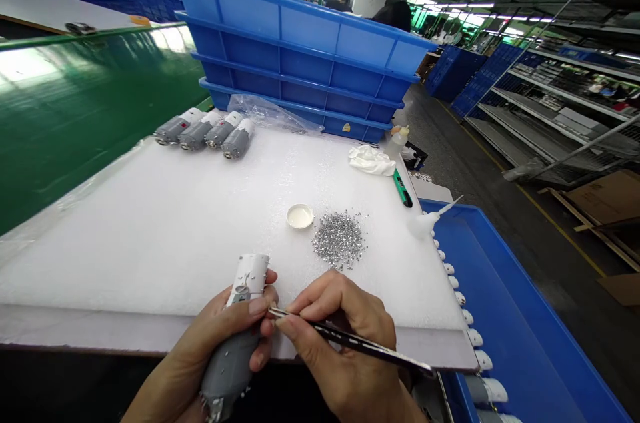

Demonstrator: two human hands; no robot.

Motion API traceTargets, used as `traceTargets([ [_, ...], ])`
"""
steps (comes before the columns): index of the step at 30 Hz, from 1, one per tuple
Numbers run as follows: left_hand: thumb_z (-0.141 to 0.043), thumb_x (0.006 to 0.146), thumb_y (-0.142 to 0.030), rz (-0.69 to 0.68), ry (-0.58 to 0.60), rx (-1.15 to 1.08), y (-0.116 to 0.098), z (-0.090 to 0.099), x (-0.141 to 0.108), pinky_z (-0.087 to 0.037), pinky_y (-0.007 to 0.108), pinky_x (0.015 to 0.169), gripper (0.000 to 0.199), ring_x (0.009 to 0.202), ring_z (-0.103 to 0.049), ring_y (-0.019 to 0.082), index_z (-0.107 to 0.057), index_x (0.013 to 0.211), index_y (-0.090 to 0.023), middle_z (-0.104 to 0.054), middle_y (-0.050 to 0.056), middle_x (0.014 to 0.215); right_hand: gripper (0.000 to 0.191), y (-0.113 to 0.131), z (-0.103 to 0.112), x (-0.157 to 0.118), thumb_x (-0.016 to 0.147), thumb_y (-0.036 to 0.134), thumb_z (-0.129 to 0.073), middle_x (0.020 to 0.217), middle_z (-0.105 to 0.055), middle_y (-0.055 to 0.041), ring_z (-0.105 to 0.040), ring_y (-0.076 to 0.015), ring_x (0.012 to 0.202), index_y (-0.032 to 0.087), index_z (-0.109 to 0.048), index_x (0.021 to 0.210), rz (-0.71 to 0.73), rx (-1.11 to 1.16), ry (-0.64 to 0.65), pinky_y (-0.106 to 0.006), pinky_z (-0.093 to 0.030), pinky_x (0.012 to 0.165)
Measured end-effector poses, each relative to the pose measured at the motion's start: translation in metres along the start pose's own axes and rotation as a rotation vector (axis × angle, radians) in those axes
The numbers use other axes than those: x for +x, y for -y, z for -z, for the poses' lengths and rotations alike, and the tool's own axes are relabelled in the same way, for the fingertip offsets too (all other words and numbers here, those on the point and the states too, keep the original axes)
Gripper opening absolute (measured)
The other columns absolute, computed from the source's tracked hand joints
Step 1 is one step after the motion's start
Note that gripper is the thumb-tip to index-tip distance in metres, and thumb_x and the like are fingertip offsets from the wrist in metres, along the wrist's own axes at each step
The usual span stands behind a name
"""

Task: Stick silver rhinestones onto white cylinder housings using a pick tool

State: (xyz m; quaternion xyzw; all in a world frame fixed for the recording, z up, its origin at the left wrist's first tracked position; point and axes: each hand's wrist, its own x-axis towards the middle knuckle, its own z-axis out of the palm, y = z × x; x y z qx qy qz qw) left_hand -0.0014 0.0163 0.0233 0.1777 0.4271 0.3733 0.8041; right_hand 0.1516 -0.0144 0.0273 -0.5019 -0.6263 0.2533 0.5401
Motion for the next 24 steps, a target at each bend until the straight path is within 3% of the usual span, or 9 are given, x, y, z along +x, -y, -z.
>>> traceTargets([
  [6,-0.077,0.081,-0.034,0.021,0.139,0.012,0.002,0.011,0.006,-0.044,0.016,0.048,0.042,0.047,-0.057,0.006,-0.054,0.112,-0.018,-0.065,-0.003,0.068,0.018,-0.002,0.003,0.006,0.086,0.019,-0.069,0.072,-0.066,0.0037,-0.057,-0.0064,0.054,0.022,-0.058,0.072,-0.125,0.084,-0.031,-0.016,-0.044,0.047],
  [11,-0.075,0.075,-0.058,-0.042,0.188,0.082,0.008,0.011,0.005,-0.039,0.018,0.045,0.048,0.044,-0.054,0.006,-0.058,0.099,-0.019,-0.063,-0.003,0.074,0.024,-0.022,0.013,0.054,0.085,0.029,-0.071,0.063,-0.060,0.0035,-0.047,-0.0087,0.050,0.021,-0.056,0.069,-0.183,-0.159,0.008,-0.023,-0.036,0.045],
  [15,-0.052,0.086,-0.068,-0.029,0.139,0.152,0.008,0.009,-0.004,-0.039,0.021,0.051,0.050,0.048,-0.051,0.008,-0.057,0.088,-0.019,-0.060,-0.001,0.070,0.024,-0.042,0.008,0.088,0.081,0.027,-0.071,0.055,-0.052,0.0049,-0.044,-0.0103,0.052,0.020,-0.055,0.065,-0.203,-0.259,0.082,-0.025,-0.034,0.048],
  [19,-0.055,0.090,-0.056,-0.058,0.051,0.272,0.005,0.007,-0.008,-0.039,0.020,0.053,0.036,0.050,-0.050,0.008,-0.055,0.089,-0.020,-0.059,-0.003,0.069,0.023,-0.051,-0.003,0.097,0.080,0.022,-0.068,0.055,-0.050,0.0061,-0.042,-0.0102,0.052,0.020,-0.052,0.064,-0.198,-0.341,0.151,-0.025,-0.030,0.049],
  [24,-0.055,0.091,-0.053,-0.068,0.021,0.270,0.004,0.008,-0.009,-0.040,0.020,0.055,0.033,0.053,-0.053,0.009,-0.055,0.088,-0.020,-0.060,-0.003,0.068,0.025,-0.051,-0.007,0.098,0.081,0.018,-0.065,0.055,-0.048,0.0068,-0.041,-0.0104,0.053,0.021,-0.048,0.063,-0.173,-0.419,0.192,-0.026,-0.029,0.051],
])
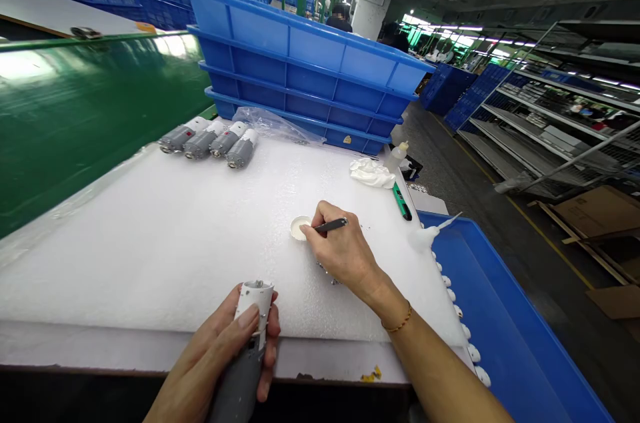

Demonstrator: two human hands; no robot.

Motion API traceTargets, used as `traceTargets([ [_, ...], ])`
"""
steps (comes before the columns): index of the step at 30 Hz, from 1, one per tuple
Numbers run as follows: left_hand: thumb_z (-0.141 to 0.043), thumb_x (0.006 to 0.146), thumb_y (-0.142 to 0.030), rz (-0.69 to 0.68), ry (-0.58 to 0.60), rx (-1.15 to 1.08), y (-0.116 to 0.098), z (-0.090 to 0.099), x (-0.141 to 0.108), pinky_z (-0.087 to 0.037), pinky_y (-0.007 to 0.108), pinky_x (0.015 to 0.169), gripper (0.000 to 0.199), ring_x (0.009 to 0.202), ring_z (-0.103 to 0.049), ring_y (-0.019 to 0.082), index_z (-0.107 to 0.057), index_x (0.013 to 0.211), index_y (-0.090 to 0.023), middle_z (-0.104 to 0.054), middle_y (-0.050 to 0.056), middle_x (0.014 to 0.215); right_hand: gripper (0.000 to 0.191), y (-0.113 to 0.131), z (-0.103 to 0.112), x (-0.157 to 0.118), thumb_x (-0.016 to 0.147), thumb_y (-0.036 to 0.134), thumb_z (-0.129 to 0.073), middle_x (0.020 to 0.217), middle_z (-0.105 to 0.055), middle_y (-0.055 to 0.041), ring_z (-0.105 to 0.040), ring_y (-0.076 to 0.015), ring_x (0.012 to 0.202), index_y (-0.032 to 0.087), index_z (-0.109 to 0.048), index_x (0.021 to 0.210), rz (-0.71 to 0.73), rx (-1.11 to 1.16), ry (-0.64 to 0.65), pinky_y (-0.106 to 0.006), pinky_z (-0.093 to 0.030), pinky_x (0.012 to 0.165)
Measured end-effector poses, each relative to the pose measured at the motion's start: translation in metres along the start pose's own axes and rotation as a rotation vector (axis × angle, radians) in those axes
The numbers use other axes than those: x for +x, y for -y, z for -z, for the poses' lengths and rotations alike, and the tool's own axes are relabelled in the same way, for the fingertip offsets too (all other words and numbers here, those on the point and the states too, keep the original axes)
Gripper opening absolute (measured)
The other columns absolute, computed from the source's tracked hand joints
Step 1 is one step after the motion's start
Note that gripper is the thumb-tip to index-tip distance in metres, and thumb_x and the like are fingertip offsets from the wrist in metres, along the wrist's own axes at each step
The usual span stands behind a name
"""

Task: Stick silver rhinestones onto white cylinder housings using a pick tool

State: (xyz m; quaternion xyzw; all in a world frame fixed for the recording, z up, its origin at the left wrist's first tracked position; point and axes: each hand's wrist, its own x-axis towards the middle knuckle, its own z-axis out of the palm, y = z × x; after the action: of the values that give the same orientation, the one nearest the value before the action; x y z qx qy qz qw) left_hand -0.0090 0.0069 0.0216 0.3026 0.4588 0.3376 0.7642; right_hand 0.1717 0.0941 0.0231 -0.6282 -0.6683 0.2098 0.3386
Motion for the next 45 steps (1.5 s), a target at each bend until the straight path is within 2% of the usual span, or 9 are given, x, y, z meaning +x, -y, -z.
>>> traceTargets([
  [10,-0.064,0.087,-0.051,-0.020,-0.007,-0.077,0.005,0.005,0.004,-0.046,0.024,0.061,0.030,0.062,-0.055,0.012,-0.063,0.088,-0.021,-0.064,0.000,0.076,0.026,0.003,-0.001,-0.001,0.082,0.018,-0.065,0.055,-0.047,0.0069,-0.040,-0.0100,0.052,0.021,-0.047,0.064,0.035,-0.016,0.009,-0.025,-0.029,0.048],
  [14,-0.066,0.086,-0.050,-0.018,-0.013,-0.133,0.008,0.008,0.003,-0.046,0.025,0.067,0.034,0.070,-0.060,0.014,-0.068,0.102,-0.020,-0.068,0.002,0.084,0.024,0.012,0.009,-0.008,0.084,0.021,-0.066,0.054,-0.049,0.0064,-0.041,-0.0099,0.049,0.021,-0.051,0.064,0.075,0.023,-0.064,-0.025,-0.031,0.046],
  [18,-0.064,0.088,-0.046,0.003,-0.034,-0.242,0.005,0.003,-0.002,-0.047,0.028,0.071,0.034,0.076,-0.060,0.017,-0.072,0.109,-0.020,-0.068,0.004,0.089,0.020,0.015,0.012,-0.016,0.087,0.026,-0.066,0.067,-0.059,0.0021,-0.050,-0.0116,0.058,0.021,-0.055,0.071,0.163,0.060,-0.211,-0.027,-0.038,0.054],
  [21,-0.062,0.089,-0.048,0.006,-0.014,-0.289,0.003,0.000,-0.005,-0.048,0.030,0.072,0.036,0.075,-0.059,0.018,-0.072,0.108,-0.020,-0.068,0.005,0.089,0.020,0.014,0.008,-0.022,0.086,0.023,-0.066,0.066,-0.059,0.0016,-0.051,-0.0123,0.058,0.020,-0.056,0.069,0.190,0.073,-0.213,-0.028,-0.039,0.054],
  [27,-0.063,0.088,-0.045,-0.078,0.021,-0.236,0.006,-0.003,-0.008,-0.045,0.025,0.064,0.027,0.065,-0.057,0.015,-0.064,0.094,-0.018,-0.066,0.003,0.075,0.021,0.036,0.008,-0.063,0.088,0.021,-0.067,0.070,-0.062,0.0022,-0.058,-0.0112,0.059,0.022,-0.055,0.071,0.143,0.295,-0.307,-0.023,-0.045,0.050],
  [33,-0.071,0.083,-0.041,-0.104,-0.102,-0.256,0.007,-0.008,-0.005,-0.049,0.024,0.069,0.019,0.073,-0.060,0.016,-0.067,0.084,-0.022,-0.070,0.001,0.078,0.020,0.057,-0.010,-0.104,0.088,0.020,-0.068,0.070,-0.065,0.0039,-0.062,-0.0099,0.056,0.024,-0.056,0.073,0.073,0.409,-0.424,-0.020,-0.049,0.049],
  [35,-0.072,0.082,-0.040,-0.113,-0.126,-0.263,0.007,-0.010,-0.005,-0.052,0.025,0.072,0.019,0.080,-0.063,0.018,-0.068,0.089,-0.023,-0.072,0.003,0.087,0.023,0.058,-0.019,-0.109,0.088,0.025,-0.069,0.069,-0.066,0.0031,-0.063,-0.0110,0.055,0.024,-0.055,0.071,-0.005,0.451,-0.493,-0.022,-0.049,0.048],
  [39,-0.074,0.080,-0.040,-0.101,-0.179,-0.292,0.007,-0.014,-0.005,-0.051,0.024,0.065,0.022,0.090,-0.066,0.022,-0.069,0.092,-0.022,-0.075,0.006,0.092,0.024,0.057,-0.032,-0.113,0.088,0.028,-0.069,0.068,-0.066,0.0021,-0.061,-0.0122,0.050,0.024,-0.055,0.069,-0.027,0.470,-0.545,-0.025,-0.046,0.045],
  [45,-0.075,0.080,-0.041,-0.124,-0.227,-0.294,0.007,-0.018,-0.005,-0.048,0.020,0.060,0.021,0.079,-0.067,0.017,-0.066,0.085,-0.023,-0.076,0.001,0.086,0.024,0.057,-0.037,-0.114,0.088,0.029,-0.069,0.069,-0.067,0.0022,-0.063,-0.0131,0.053,0.024,-0.054,0.070,-0.041,0.467,-0.581,-0.027,-0.048,0.049],
])
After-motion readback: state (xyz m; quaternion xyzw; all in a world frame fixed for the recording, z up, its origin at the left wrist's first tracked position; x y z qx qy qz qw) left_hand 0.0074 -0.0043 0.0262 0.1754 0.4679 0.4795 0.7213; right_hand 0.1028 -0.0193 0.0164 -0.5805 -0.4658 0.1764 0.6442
